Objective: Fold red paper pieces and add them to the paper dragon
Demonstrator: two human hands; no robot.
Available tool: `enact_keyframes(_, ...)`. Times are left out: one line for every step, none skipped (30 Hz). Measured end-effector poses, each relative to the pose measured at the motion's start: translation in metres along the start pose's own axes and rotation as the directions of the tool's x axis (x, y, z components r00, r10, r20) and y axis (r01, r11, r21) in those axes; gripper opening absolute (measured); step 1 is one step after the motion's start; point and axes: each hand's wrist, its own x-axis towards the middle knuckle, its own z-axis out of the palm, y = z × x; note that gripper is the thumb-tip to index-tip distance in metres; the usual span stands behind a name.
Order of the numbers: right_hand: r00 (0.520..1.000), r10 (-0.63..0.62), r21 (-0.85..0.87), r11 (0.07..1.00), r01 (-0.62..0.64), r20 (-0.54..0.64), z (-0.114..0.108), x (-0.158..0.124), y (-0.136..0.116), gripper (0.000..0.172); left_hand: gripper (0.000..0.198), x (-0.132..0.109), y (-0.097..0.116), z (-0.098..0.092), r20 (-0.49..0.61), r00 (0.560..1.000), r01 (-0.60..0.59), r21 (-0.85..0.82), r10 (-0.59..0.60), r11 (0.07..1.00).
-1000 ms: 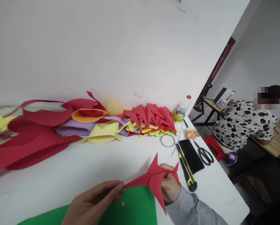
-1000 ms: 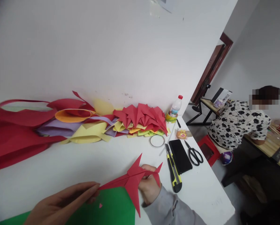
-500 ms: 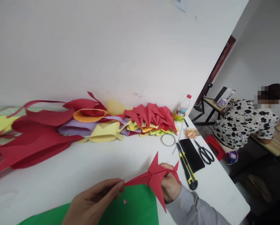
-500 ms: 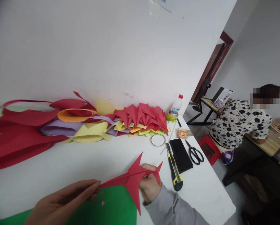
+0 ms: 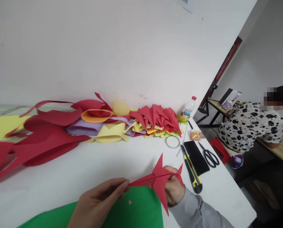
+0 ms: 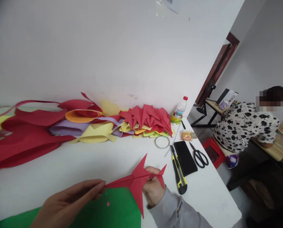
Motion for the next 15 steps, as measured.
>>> enact_keyframes(1.000,0.003,-0.001,1.000,-0.003,-0.001,0.0002,-0.0001,-0.0003,0.024,0.020,-0.0006,0.0003,-0.0001,0.001,1.000,-0.001,0.000,0.001,1.000)
enact_keyframes(1.000,0.005,-0.001,1.000,-0.005,-0.001,0.0004,-0.0002,-0.0005,0.024,0.019,-0.0010,0.0006,0.0000,0.001,1.000,-0.003,-0.001,0.003,1.000)
enact_keyframes(1.000,0.003,-0.001,1.000,-0.003,0.000,0.0006,-0.0002,-0.0006,0.024,0.019,-0.0012,0.0009,0.0000,0.001,1.000,-0.005,-0.004,0.005,1.000)
enact_keyframes(1.000,-0.003,0.000,1.000,0.003,0.002,0.0010,-0.0003,-0.0008,0.024,0.018,-0.0013,0.0010,0.0000,0.000,1.000,-0.006,-0.007,0.006,1.000)
enact_keyframes(1.000,-0.012,-0.002,1.000,0.012,0.007,0.0014,-0.0003,-0.0009,0.023,0.018,-0.0012,0.0009,-0.0001,-0.002,1.000,-0.007,-0.008,0.007,1.000)
enact_keyframes(1.000,-0.023,-0.005,1.000,0.023,0.014,0.0018,-0.0004,-0.0011,0.022,0.018,-0.0010,0.0005,-0.0002,-0.003,1.000,-0.009,-0.008,0.009,1.000)
enact_keyframes(0.999,-0.034,-0.009,0.999,0.034,0.020,0.0021,-0.0004,-0.0012,0.021,0.019,-0.0007,-0.0001,-0.0003,-0.001,1.000,-0.010,-0.005,0.010,1.000)
enact_keyframes(0.999,-0.041,-0.014,0.999,0.041,0.024,0.0023,-0.0003,-0.0012,0.020,0.019,-0.0003,-0.0009,-0.0005,0.001,1.000,-0.010,-0.002,0.010,1.000)
enact_keyframes(0.999,-0.043,-0.019,0.999,0.043,0.026,0.0023,-0.0002,-0.0010,0.019,0.019,0.0001,-0.0018,-0.0005,0.005,1.000,-0.010,0.000,0.010,1.000)
enact_keyframes(0.999,-0.039,-0.024,0.999,0.039,0.027,0.0021,0.0000,-0.0008,0.019,0.020,0.0005,-0.0025,-0.0004,0.010,1.000,-0.010,0.000,0.010,1.000)
enact_keyframes(0.999,-0.034,-0.027,0.999,0.035,0.026,0.0017,0.0002,-0.0003,0.019,0.020,0.0010,-0.0031,-0.0002,0.009,1.000,-0.013,-0.002,0.013,1.000)
enact_keyframes(0.999,-0.030,-0.028,0.999,0.031,0.024,0.0013,0.0005,0.0001,0.019,0.020,0.0014,-0.0035,0.0003,0.010,1.000,-0.015,-0.004,0.015,1.000)
enact_keyframes(0.999,-0.026,-0.028,0.999,0.027,0.021,0.0008,0.0007,0.0007,0.020,0.020,0.0019,-0.0035,0.0009,0.008,1.000,-0.019,-0.006,0.020,1.000)
enact_keyframes(1.000,-0.023,-0.024,0.999,0.024,0.017,0.0004,0.0009,0.0011,0.021,0.020,0.0024,-0.0032,0.0015,0.005,1.000,-0.023,-0.006,0.023,1.000)
enact_keyframes(1.000,-0.022,-0.020,1.000,0.023,0.013,0.0000,0.0011,0.0014,0.022,0.019,0.0028,-0.0026,0.0020,0.001,1.000,-0.027,-0.005,0.027,1.000)
